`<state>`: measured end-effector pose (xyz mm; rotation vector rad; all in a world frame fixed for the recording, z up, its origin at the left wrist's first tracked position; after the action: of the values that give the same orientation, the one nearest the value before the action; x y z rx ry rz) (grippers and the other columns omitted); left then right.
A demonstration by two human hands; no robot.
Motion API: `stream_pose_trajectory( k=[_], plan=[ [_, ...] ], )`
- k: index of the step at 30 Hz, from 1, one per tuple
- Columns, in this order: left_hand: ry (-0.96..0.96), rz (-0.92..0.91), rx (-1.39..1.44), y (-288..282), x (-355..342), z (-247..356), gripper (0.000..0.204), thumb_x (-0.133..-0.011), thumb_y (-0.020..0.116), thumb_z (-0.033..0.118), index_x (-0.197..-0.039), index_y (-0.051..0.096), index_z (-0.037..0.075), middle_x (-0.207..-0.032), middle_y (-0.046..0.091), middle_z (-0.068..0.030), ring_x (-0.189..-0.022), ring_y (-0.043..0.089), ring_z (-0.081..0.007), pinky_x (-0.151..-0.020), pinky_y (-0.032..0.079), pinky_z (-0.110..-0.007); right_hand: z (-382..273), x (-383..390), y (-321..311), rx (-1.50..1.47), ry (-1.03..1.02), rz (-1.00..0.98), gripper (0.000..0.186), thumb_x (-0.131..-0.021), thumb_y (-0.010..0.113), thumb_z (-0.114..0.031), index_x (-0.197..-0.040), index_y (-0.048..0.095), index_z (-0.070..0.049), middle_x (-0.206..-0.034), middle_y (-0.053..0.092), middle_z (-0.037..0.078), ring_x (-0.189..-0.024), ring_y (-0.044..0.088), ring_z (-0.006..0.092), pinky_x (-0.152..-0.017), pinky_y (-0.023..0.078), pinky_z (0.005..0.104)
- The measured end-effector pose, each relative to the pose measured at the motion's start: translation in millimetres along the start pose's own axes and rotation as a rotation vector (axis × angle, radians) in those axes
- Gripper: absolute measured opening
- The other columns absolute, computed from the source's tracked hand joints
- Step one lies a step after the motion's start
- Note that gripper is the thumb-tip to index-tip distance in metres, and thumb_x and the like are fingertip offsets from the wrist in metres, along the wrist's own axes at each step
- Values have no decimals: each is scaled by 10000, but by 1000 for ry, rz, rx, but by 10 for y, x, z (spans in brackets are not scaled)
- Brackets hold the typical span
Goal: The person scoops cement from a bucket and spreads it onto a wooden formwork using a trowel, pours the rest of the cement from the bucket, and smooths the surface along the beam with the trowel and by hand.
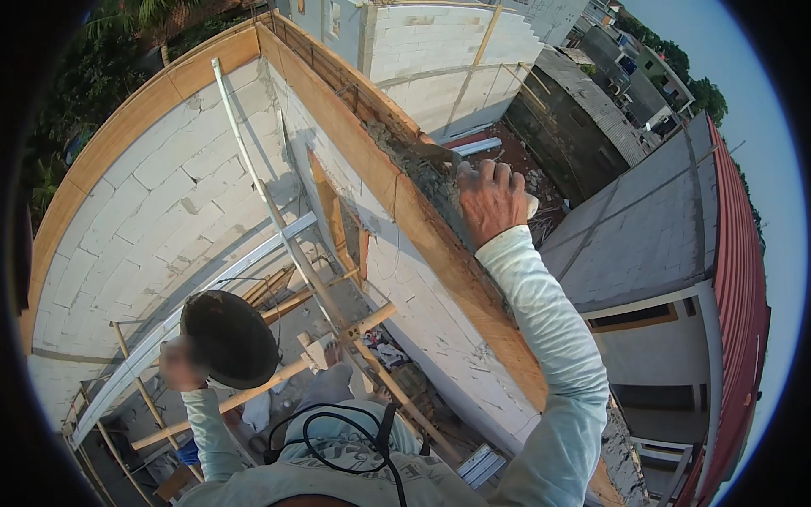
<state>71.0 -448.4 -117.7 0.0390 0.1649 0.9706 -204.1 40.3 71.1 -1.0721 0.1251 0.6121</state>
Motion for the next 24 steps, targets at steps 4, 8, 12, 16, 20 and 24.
stream_pose_trajectory(
  k=[4, 8, 12, 16, 20, 24],
  plan=[
    [23, 24, -22, -78, -3, 8, 247, -714, 633, -14, -692, 425, 117, -693, 471, 21, -663, 433, -82, -703, 384, -242, 33, -108, 46, 91, -245, 99, 239, -789, 568, -176, -1006, 609, -82, -919, 555, 71, -914, 544, 217, -758, 422, 376],
    [24, 42, -13, -147, 39, 87, 226, -717, 637, -26, -698, 460, 113, -722, 502, 18, -687, 454, -83, -735, 399, -242, 297, -294, -275, 195, -410, 64, 207, -779, 582, -164, -970, 630, -100, -901, 576, 71, -912, 565, 212, -771, 427, 356],
    [76, 58, 30, -255, -20, -71, 203, -719, 636, -28, -707, 487, 110, -736, 519, 18, -698, 465, -80, -723, 401, -234, 374, -246, -368, 172, -267, 36, 232, -792, 569, -137, -1013, 635, -114, -902, 583, 86, -912, 573, 229, -772, 440, 360],
    [51, 72, -5, -226, -24, -3, 210, -720, 630, -31, -696, 477, 112, -726, 516, 19, -680, 455, -77, -699, 394, -230, 389, -49, -205, -94, 39, -243, 403, -749, 579, -101, -1146, 618, -153, -960, 578, 140, -864, 621, 340, -759, 492, 449],
    [37, 64, -26, -196, -38, 68, 210, -710, 617, -14, -672, 454, 113, -684, 494, 20, -651, 439, -80, -678, 380, -228, 413, -60, -40, -259, 114, -406, 417, -698, 579, -135, -1109, 651, -130, -979, 626, 188, -883, 634, 368, -785, 515, 461],
    [57, 86, 10, -241, -49, 58, 205, -703, 604, -1, -658, 437, 109, -662, 484, 19, -644, 439, -86, -676, 380, -226, 399, -180, -45, -283, 140, -614, 451, -674, 575, -164, -1116, 654, -125, -1048, 636, 185, -944, 626, 356, -842, 506, 437]
  ],
)
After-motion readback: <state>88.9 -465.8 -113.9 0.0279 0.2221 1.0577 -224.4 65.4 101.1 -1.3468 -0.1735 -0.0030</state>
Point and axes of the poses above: each hand's wrist, its own x-axis away from the middle knuckle, its own y-axis out of the palm, z = x × y, the point moved 2 cm from there along -x, towards the middle knuckle
